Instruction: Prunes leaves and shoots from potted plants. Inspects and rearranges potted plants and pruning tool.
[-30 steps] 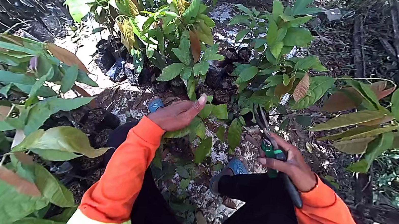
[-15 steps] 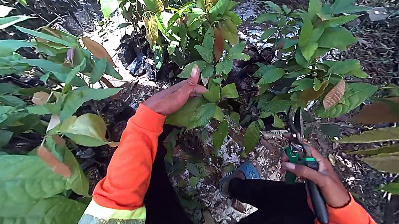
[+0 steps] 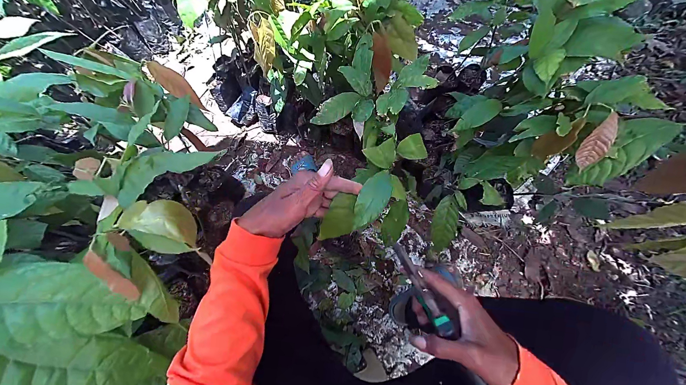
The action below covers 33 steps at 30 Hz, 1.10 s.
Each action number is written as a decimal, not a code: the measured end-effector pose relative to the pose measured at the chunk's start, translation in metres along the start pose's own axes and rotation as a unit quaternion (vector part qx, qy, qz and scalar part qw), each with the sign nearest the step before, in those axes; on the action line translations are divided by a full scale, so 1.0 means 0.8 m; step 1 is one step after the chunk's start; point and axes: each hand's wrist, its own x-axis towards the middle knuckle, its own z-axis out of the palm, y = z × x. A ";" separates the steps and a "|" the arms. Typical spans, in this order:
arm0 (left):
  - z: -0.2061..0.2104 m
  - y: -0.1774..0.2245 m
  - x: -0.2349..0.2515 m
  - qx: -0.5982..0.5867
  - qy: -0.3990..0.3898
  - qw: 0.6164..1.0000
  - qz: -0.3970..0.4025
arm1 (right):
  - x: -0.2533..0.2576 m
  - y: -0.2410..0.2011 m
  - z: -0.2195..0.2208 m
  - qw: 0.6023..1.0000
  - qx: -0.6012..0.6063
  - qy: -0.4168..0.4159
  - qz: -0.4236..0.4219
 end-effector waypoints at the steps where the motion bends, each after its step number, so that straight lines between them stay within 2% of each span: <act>1: 0.006 0.002 0.001 -0.021 -0.008 1.000 -0.001 | 0.005 -0.001 0.013 1.000 0.000 -0.019 0.015; 4: 0.018 0.000 0.001 -0.064 -0.023 0.998 0.006 | 0.018 0.000 0.038 0.997 -0.001 -0.058 0.047; 9: 0.025 -0.013 -0.004 -0.093 -0.024 0.995 -0.007 | 0.026 -0.002 0.046 0.997 0.006 -0.065 0.033; 14: 0.031 -0.022 -0.005 -0.110 -0.028 0.993 0.009 | 0.031 -0.006 0.046 0.998 -0.018 -0.057 0.019; 17: 0.029 -0.026 -0.005 -0.109 -0.037 0.993 0.009 | 0.030 -0.006 0.050 1.000 -0.012 -0.026 0.010; 19: 0.026 -0.027 -0.005 -0.105 -0.026 0.994 0.008 | 0.027 -0.005 0.051 0.999 -0.047 -0.021 0.001; 22: 0.017 -0.034 -0.004 -0.083 0.041 0.996 0.004 | 0.022 0.001 0.055 0.984 -0.171 -0.048 0.023; 24: 0.009 -0.043 -0.002 -0.078 0.105 0.991 0.003 | 0.020 -0.002 0.057 0.956 -0.254 -0.109 0.094; 26: 0.003 -0.056 0.004 -0.116 0.171 0.978 0.011 | 0.019 -0.006 0.059 0.917 -0.331 -0.159 0.153; 28: 0.000 -0.073 0.012 -0.172 0.254 0.952 0.005 | 0.017 -0.003 0.059 0.894 -0.372 -0.178 0.174; 31: 0.009 -0.112 0.029 -0.180 0.400 0.894 -0.090 | 0.011 0.006 0.059 0.878 -0.403 -0.181 0.182; 33: 0.017 -0.149 0.038 -0.081 0.402 0.894 -0.179 | 0.010 0.009 0.059 0.870 -0.420 -0.184 0.183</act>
